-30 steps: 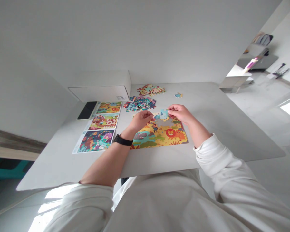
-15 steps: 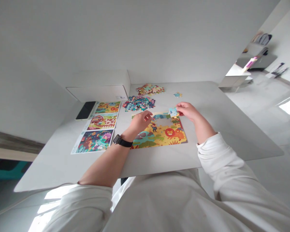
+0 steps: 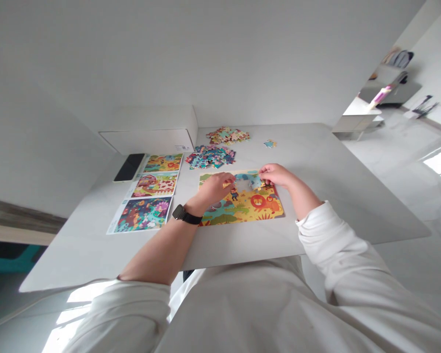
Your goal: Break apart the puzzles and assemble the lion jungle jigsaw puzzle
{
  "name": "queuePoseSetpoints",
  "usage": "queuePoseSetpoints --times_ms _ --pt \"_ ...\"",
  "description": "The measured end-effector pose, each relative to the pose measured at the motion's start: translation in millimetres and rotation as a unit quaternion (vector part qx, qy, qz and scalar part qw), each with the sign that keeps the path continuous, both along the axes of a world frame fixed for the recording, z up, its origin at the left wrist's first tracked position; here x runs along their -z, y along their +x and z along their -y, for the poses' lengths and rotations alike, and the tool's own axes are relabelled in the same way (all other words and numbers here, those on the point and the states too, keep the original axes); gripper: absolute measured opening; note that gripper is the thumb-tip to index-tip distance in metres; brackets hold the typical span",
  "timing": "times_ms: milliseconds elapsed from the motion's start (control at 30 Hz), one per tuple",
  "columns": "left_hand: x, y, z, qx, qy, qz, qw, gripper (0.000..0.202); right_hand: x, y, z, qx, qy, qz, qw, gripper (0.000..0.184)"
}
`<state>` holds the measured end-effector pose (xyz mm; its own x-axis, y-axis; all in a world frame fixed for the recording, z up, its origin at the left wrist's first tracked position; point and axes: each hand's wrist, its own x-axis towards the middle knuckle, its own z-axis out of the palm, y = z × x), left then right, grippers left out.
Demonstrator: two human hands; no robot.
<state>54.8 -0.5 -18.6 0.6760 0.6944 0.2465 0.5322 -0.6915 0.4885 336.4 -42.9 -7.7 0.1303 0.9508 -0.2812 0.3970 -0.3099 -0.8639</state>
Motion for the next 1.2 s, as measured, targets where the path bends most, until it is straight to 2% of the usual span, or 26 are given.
queuePoseSetpoints --times_ms 133,367,600,900,1200 --pt "6.3 0 -4 -0.002 0.028 -0.019 0.999 0.024 2.7 -11 -1 0.006 0.01 -0.024 1.0 0.011" --pt "17.0 -1 -9 0.009 0.046 -0.038 0.998 0.03 9.4 -33 -4 -0.001 0.014 0.007 1.0 0.011" --pt "18.6 0 -8 0.008 0.03 -0.055 0.998 0.033 16.5 -38 -9 -0.013 0.018 0.026 0.999 0.008" --pt "20.5 1 -10 0.016 0.007 -0.046 0.999 0.032 11.2 -40 -9 -0.008 0.015 0.027 0.999 0.011" --pt "20.8 0 -12 0.027 -0.001 -0.035 0.999 0.032 25.4 -41 -16 -0.013 0.015 0.043 0.999 0.01"
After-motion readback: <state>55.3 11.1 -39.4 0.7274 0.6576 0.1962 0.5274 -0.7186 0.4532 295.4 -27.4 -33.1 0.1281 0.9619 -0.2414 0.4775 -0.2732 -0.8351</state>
